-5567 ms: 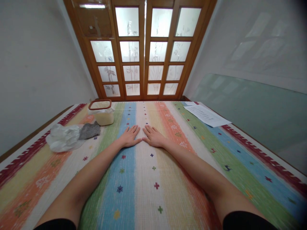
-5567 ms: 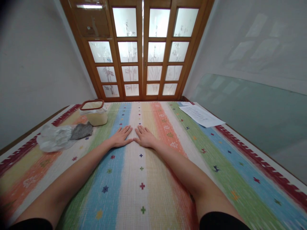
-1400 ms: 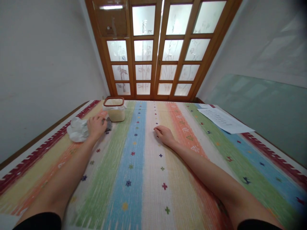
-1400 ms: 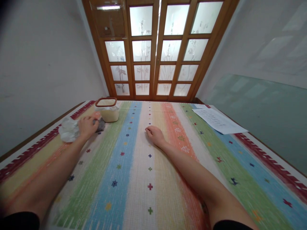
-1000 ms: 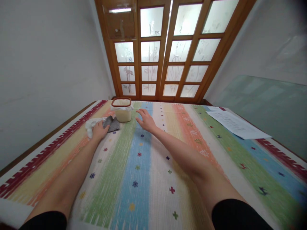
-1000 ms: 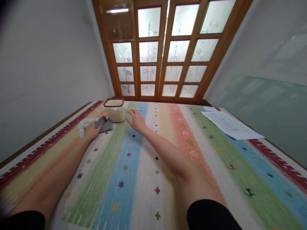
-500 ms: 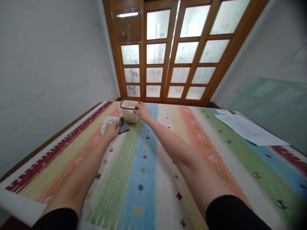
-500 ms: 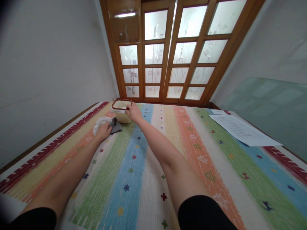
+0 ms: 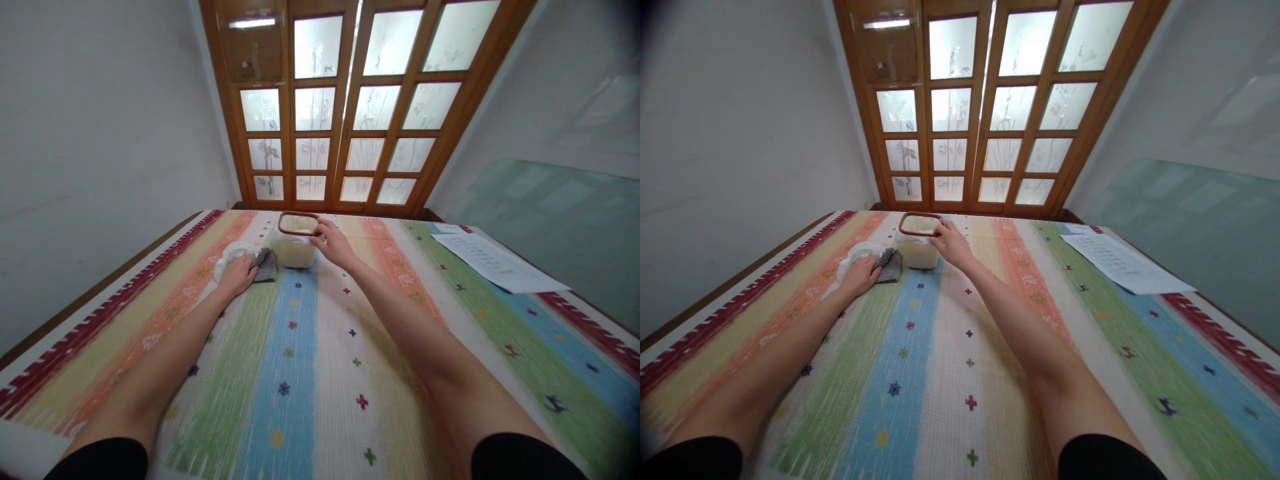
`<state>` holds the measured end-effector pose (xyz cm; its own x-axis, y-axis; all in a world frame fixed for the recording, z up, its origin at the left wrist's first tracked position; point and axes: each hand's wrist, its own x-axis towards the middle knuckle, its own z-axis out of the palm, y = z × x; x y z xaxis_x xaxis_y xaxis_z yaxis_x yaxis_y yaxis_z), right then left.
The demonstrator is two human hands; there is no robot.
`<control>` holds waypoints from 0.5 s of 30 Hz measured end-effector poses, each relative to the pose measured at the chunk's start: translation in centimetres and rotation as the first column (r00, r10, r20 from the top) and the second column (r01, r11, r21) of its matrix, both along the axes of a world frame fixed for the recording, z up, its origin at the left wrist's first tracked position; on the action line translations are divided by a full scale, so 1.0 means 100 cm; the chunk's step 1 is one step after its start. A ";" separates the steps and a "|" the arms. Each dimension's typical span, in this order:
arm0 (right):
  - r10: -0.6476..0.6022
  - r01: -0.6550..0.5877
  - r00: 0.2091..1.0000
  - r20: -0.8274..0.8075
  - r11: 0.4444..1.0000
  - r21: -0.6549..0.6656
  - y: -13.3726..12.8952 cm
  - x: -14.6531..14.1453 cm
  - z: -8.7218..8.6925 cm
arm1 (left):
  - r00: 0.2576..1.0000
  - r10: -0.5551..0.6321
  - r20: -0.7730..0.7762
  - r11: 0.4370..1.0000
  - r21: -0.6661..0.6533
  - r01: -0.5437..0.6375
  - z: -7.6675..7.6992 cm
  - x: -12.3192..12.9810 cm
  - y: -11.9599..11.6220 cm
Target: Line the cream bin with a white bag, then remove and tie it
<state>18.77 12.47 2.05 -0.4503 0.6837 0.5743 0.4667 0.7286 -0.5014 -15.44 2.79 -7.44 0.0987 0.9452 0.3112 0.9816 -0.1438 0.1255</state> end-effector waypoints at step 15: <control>-0.149 0.146 0.988 0.040 0.988 0.056 0.001 0.111 0.014 | 0.996 -0.018 0.090 0.999 -0.029 0.020 0.003 0.083 0.032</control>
<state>29.87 12.56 3.40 -0.3724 0.7139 0.5930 0.5916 0.6749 -0.4410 -7.16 5.96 -7.14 0.0899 0.9525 0.2910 0.9634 -0.1573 0.2170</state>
